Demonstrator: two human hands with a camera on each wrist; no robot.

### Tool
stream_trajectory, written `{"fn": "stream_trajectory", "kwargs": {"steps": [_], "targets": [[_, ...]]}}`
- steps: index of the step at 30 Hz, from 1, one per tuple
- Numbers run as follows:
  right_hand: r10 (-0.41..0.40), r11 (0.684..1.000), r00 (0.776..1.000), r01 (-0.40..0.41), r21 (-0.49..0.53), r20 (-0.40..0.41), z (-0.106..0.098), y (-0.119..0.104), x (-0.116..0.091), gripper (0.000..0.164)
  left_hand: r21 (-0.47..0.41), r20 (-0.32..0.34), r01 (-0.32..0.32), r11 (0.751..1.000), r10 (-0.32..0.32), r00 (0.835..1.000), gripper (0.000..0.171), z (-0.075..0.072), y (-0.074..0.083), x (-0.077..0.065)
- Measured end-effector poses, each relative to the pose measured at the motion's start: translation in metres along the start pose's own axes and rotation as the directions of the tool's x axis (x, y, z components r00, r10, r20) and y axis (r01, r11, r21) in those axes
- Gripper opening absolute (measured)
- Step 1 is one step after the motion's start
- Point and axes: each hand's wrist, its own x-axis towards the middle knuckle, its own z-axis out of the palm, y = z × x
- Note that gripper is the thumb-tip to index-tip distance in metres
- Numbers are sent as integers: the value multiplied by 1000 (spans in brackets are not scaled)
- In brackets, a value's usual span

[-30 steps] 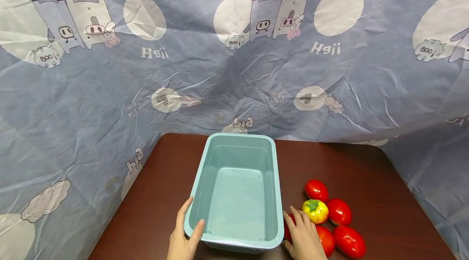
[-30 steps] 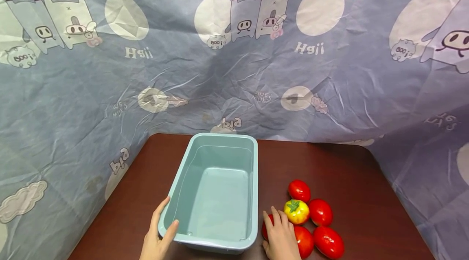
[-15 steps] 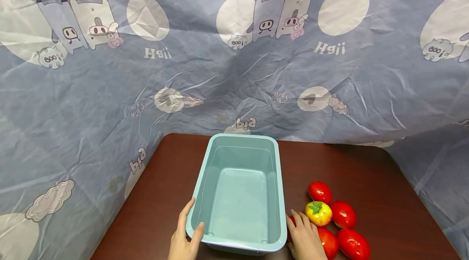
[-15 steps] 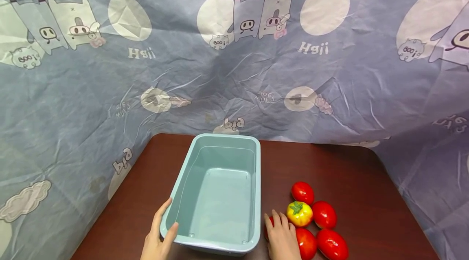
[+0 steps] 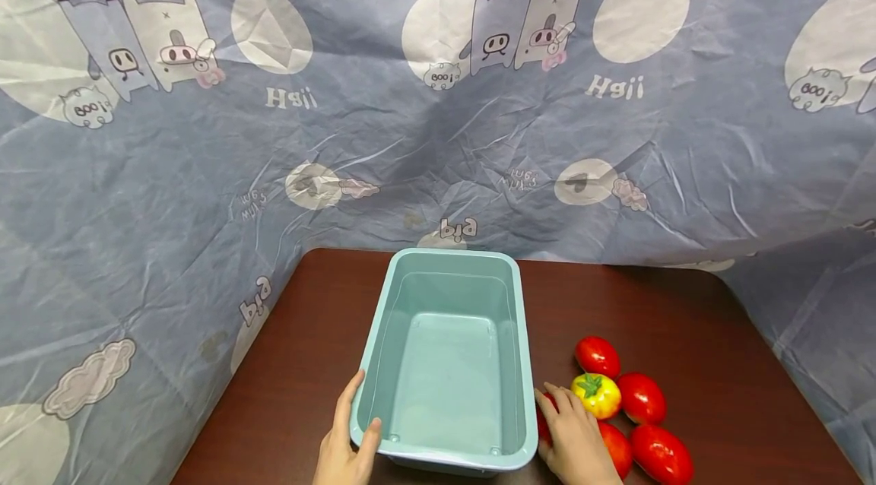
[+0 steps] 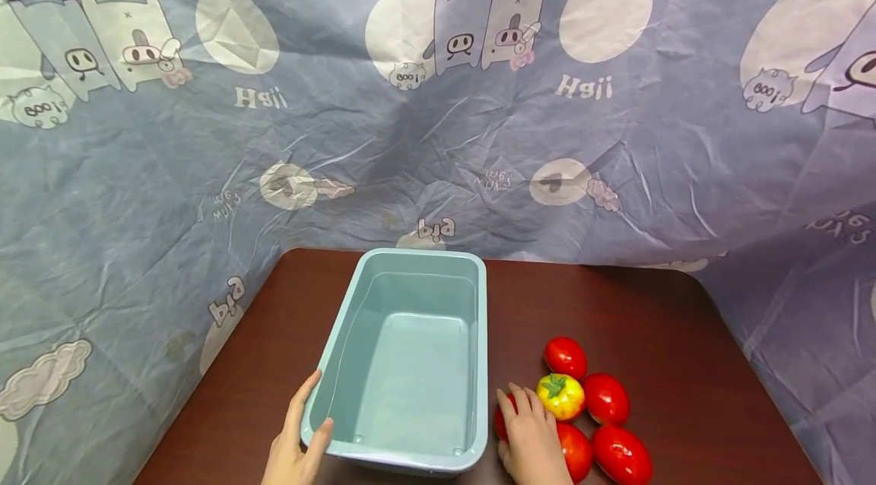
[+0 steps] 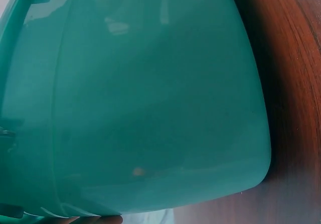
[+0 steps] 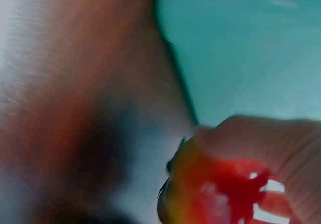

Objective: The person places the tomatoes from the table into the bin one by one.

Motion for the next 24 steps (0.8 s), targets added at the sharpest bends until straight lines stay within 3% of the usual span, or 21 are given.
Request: {"fn": "stream_trajectory", "kwargs": {"steps": [5, 8, 15, 20, 24], "targets": [[71, 989, 983, -47, 143, -169, -19, 5, 14, 67, -7, -15, -30, 1000, 30, 999, 63, 2, 0, -3], [195, 959, 962, -147, 241, -192, -36, 9, 23, 67, -20, -6, -13, 1000, 13, 1000, 64, 4, 2, -5], [476, 810, 871, -378, 449, -125, -72, 17, 39, 62, -41, 24, 34, 999, -34, 999, 66, 6, 8, -10], [544, 723, 837, -434, 538, -56, -84, 20, 45, 63, -53, 19, 17, 998, -16, 1000, 66, 10, 10, -14], [565, 621, 825, -431, 655, 7, -89, 17, 49, 61, -54, 14, 7, 999, -6, 1000, 67, 13, 10, -16]]}}
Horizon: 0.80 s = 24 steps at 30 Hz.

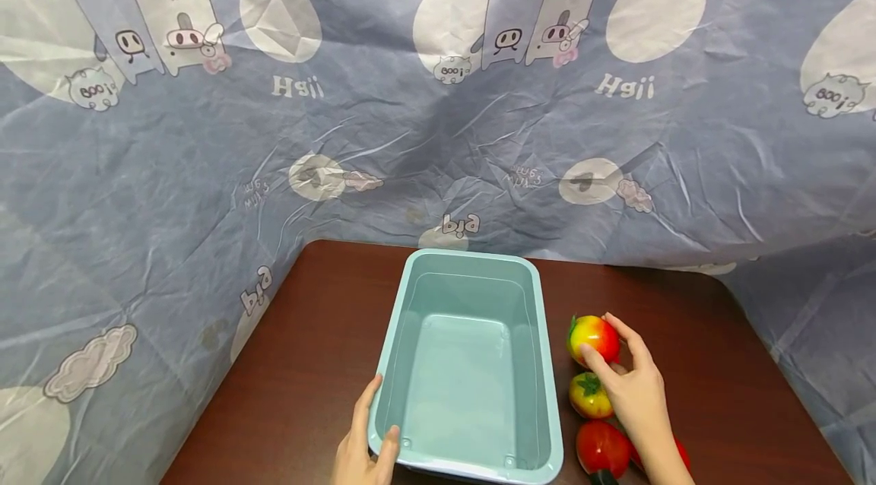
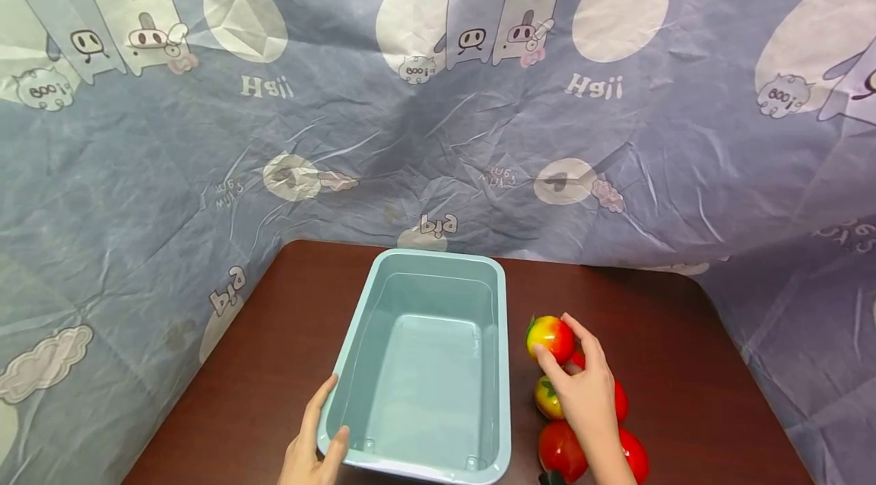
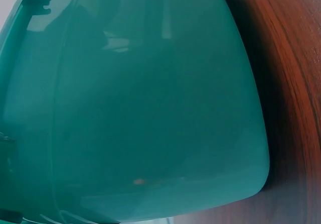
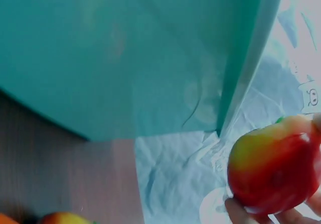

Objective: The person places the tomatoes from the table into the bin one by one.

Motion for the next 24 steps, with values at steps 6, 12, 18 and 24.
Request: {"fn": "stream_trajectory", "kwargs": {"steps": [6, 12, 18, 24], "targets": [[-3, 967, 998, -15, 255, 70, -4, -12, -2, 53, 11, -4, 4, 1000, -4, 1000, 67, 3, 1, -1], [-133, 895, 979, 50, 443, 157, -3, -26, -8, 48, 10, 8, 7, 1000, -7, 1000, 65, 4, 3, -1], [-223, 911, 955, 132, 392, 198, 6, -36, -14, 48, 26, 0, 16, 1000, -16, 1000, 66, 5, 2, -1], [-370, 894, 906, 287, 344, 204, 17, -41, -22, 54, 36, -26, 13, 999, -12, 1000, 67, 7, 1, -1]]}}
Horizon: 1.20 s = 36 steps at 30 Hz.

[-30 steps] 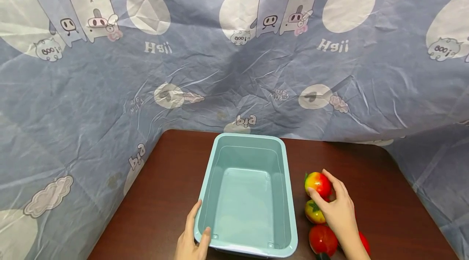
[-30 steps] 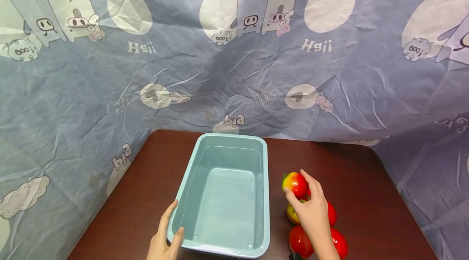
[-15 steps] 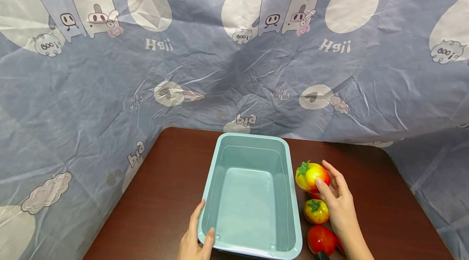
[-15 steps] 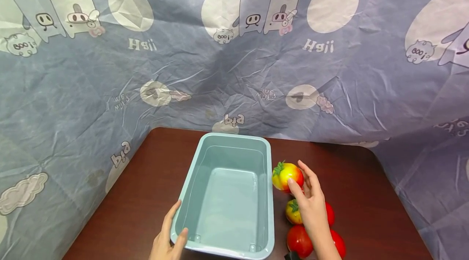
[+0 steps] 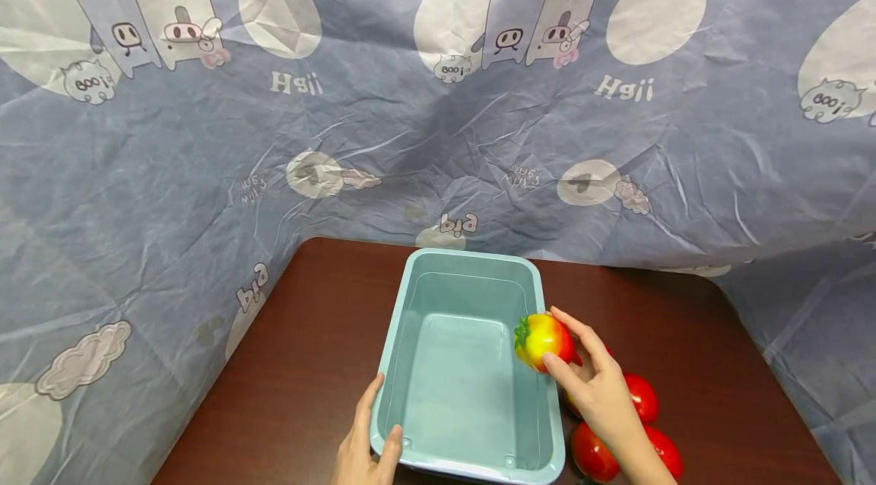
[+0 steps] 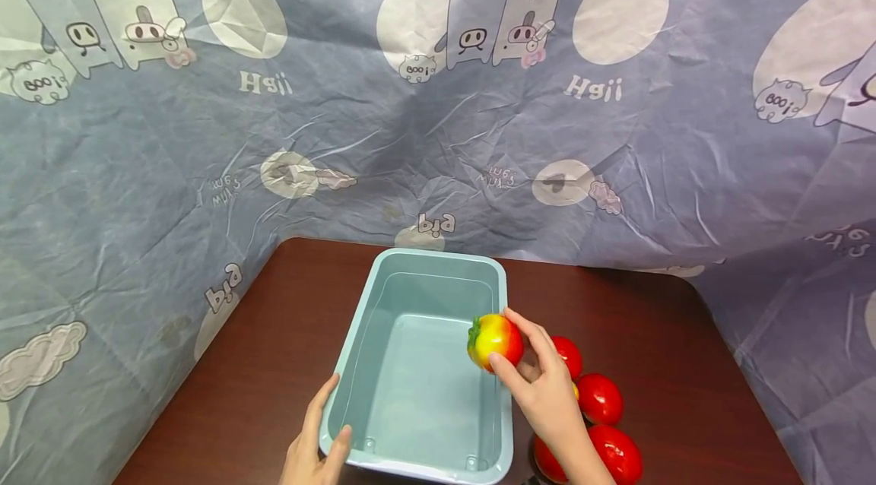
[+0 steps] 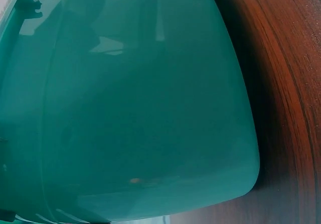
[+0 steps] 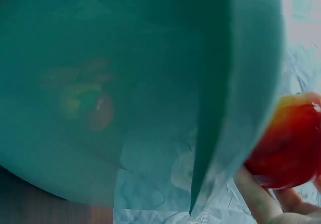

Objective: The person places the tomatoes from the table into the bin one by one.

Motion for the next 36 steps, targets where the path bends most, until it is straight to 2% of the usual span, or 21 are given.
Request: {"fn": "stream_trajectory", "kwargs": {"steps": [4, 7, 9, 12, 14, 17, 19, 24, 26, 28, 30, 32, 34, 36], "targets": [[-62, 990, 997, 68, -121, 53, 7, -1, -4, 59, 7, 3, 17, 1000, -17, 1000, 66, 1, 0, 0], [-144, 954, 984, 167, -250, 107, 11, 0, -7, 64, 13, 9, 30, 999, -30, 999, 66, 1, 1, 0], [-214, 903, 964, 257, -345, 158, 14, 1, -9, 67, 13, 14, 36, 999, -36, 999, 66, 2, 2, 0], [-290, 798, 918, 388, -461, 270, 17, 4, -12, 68, 16, 22, 45, 999, -46, 999, 65, 2, 3, -1], [-323, 727, 879, 468, -503, 351, 19, 5, -12, 65, 10, 18, 47, 999, -47, 999, 66, 2, 3, -1], [-314, 661, 828, 542, -519, 465, 21, 4, -12, 62, 6, 15, 35, 999, -35, 999, 66, 2, 4, -1], [-270, 650, 807, 555, -518, 525, 24, 3, -11, 61, 6, 15, 23, 1000, -23, 1000, 66, 1, 5, -1], [-76, 669, 769, 511, -540, 635, 30, -1, -12, 59, 6, 9, 5, 1000, -5, 1000, 64, 0, 6, -2], [-29, 661, 751, 510, -551, 659, 31, -1, -13, 58, 0, 6, 2, 1000, -2, 1000, 65, 1, 6, -3], [-11, 654, 746, 509, -560, 666, 30, -2, -13, 58, 2, 1, 0, 1000, 0, 1000, 65, 2, 6, -3], [-32, 650, 757, 512, -561, 653, 29, -2, -14, 56, 1, -9, -2, 1000, 2, 1000, 66, 3, 5, -4], [-92, 656, 782, 513, -554, 616, 27, -3, -15, 52, -5, -16, -4, 1000, 4, 1000, 66, 4, 5, -4], [-198, 658, 803, 534, -532, 562, 24, -2, -14, 47, -18, -20, -7, 1000, 7, 1000, 66, 4, 4, -4], [-313, 650, 810, 563, -511, 495, 20, 0, -14, 39, -31, -14, -5, 1000, 4, 1000, 66, 4, 4, -4]]}}
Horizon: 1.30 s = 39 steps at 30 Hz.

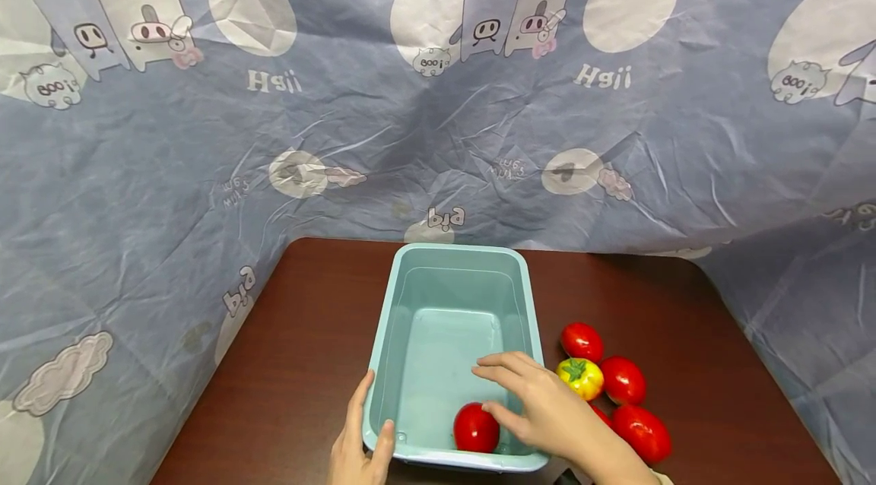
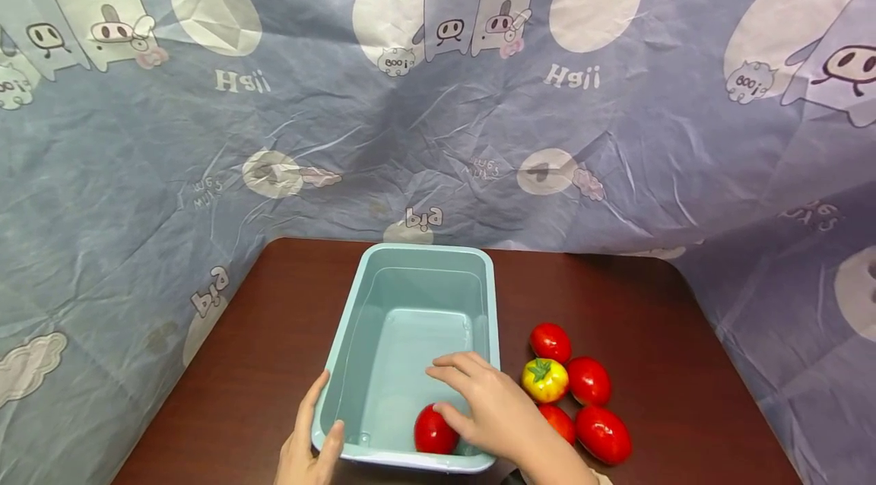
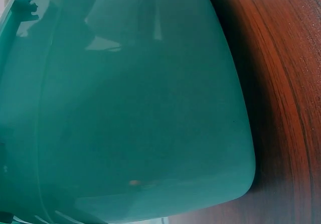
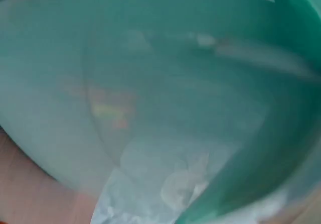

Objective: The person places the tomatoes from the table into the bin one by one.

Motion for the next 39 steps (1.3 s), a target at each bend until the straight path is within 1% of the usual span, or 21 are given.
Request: {"fn": "stream_trajectory", "kwargs": {"steps": [2, 4, 6, 8, 11, 14, 17, 19, 20, 22, 24, 26, 27, 29, 32, 35, 39], "targets": [[-16, 1000, 994, 18, 22, -110, -2, 4, -3, 31, -8, 4, 2, 1000, -2, 1000, 65, 0, 0, 0], [-5, 998, 980, 18, 63, -200, -4, 8, -6, 26, -2, 6, 5, 1000, -5, 1000, 65, 0, 0, 0], [21, 995, 961, 7, 98, -276, -6, 12, -10, 23, 6, 7, 2, 1000, -2, 1000, 65, 0, 0, 0], [46, 991, 936, 1, 133, -348, -8, 16, -14, 22, 16, -3, -4, 1000, 4, 1000, 65, 0, -1, 0], [108, 985, 900, -40, 169, -423, -13, 20, -21, 33, 29, -6, -11, 1000, 11, 1000, 65, 1, -1, 1], [186, 975, 868, -104, 196, -461, -18, 25, -29, 47, 36, -2, -11, 999, 11, 1000, 65, 1, 0, 1], [265, 961, 839, -189, 202, -475, -22, 30, -40, 48, 40, -1, -12, 999, 12, 1000, 65, 0, 0, 2], [326, 945, 819, -265, 192, -472, -22, 32, -48, 47, 46, -1, -14, 999, 14, 1000, 65, 0, 0, 2], [365, 931, 806, -314, 187, -465, -22, 33, -53, 45, 49, -1, -15, 999, 15, 1000, 65, -1, 0, 2], [454, 888, 776, -435, 150, -438, -19, 34, -63, 41, 57, 0, -15, 998, 15, 1000, 66, -1, 1, 1], [533, 835, 742, -540, 107, -406, -14, 34, -74, 36, 67, 6, -13, 998, 12, 1000, 66, -2, 2, 1], [593, 782, 717, -621, 50, -368, -7, 35, -84, 34, 72, 11, -10, 997, 9, 1000, 67, -2, 1, 1], [615, 760, 708, -650, 20, -346, -3, 35, -89, 33, 72, 10, -8, 997, 7, 1000, 67, -2, 1, 1], [645, 734, 703, -679, -16, -300, 4, 37, -98, 35, 72, 6, -11, 997, 10, 1000, 68, -2, 1, 1], [677, 705, 700, -705, -72, -227, 14, 39, -109, 38, 80, -5, -11, 997, 11, 1000, 68, -1, 0, 1], [680, 700, 705, -706, -110, -203, 25, 40, -119, 42, 83, -14, 3, 997, -2, 1000, 68, 0, 0, 1], [649, 711, 723, -687, -150, -235, 40, 40, -128, 50, 81, -16, 23, 996, -22, 1000, 67, 1, -1, 1]]}}
